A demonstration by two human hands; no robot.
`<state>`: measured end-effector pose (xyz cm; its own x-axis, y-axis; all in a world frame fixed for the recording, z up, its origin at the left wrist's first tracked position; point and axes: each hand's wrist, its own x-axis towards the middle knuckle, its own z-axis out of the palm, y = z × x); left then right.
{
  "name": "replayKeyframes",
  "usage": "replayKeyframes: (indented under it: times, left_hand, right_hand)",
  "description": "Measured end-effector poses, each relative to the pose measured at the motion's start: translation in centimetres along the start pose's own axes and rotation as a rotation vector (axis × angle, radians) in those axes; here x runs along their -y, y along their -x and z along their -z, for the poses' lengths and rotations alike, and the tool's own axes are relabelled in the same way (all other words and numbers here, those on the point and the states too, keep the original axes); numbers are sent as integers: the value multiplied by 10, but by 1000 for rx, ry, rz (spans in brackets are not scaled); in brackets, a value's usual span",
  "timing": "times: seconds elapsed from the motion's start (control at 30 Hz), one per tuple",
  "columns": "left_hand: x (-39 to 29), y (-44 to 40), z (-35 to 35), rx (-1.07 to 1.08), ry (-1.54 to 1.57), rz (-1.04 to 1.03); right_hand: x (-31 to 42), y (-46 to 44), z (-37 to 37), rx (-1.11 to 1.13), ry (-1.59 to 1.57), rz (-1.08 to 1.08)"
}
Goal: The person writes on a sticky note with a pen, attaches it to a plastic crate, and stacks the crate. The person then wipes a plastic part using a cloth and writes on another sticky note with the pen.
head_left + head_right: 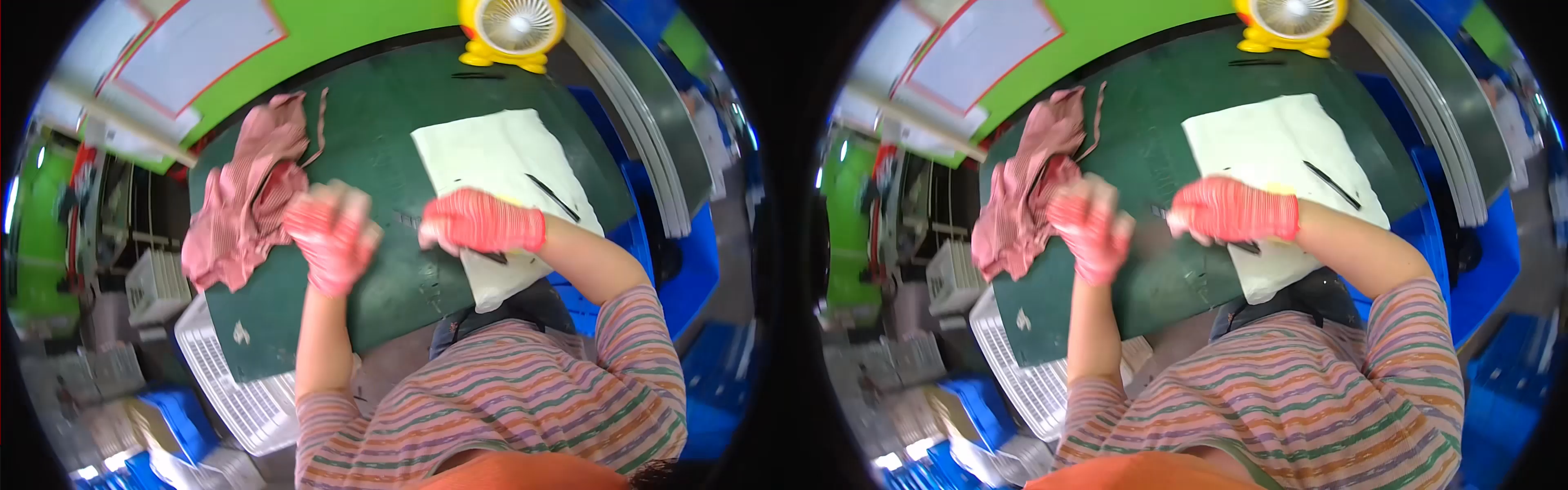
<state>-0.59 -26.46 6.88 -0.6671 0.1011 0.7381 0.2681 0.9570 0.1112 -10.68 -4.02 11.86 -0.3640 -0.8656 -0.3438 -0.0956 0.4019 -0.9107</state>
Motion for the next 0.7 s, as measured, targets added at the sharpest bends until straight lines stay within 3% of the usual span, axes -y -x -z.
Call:
replayKeyframes:
  times: [0.03, 0.1, 0.2, 0.3, 0.37, 0.43, 0.53, 0.57, 0.6, 0.63, 0.7]
  left_hand:
    - [-26, -12, -2, 172, 43, -172]
    - [-58, 2, -33, 0, 159, -406]
    - [-89, 13, -48, 224, 498, -428]
    - [-118, 18, -57, 291, 771, -196]
    - [-133, 23, -67, 413, 962, -185]
    - [-140, 25, -74, 645, 1205, -239]
    - [-152, 24, -75, 858, 1536, 50]
    - [-152, 22, -74, 923, 1640, 159]
    - [-150, 17, -77, 688, 1419, -25]
    - [-145, 15, -76, 592, 1218, -103]
    - [-133, 10, -76, 385, 802, -266]
  right_hand:
    - [-6, 19, 1, 34, 60, 81]
    - [-19, 57, -1, 88, 44, -55]
    - [-39, 109, -14, 6, -498, -180]
    - [-81, 142, -31, -20, -1092, 183]
    - [-91, 147, -38, -106, -609, 284]
    - [-93, 151, -40, -227, 98, 163]
    - [-90, 150, -29, -300, -354, 278]
    - [-87, 148, -26, -336, -351, 279]
    - [-85, 145, -22, -363, -298, 296]
    - [-84, 141, -20, -384, -253, 313]
    - [-132, 113, -22, -770, -270, 580]
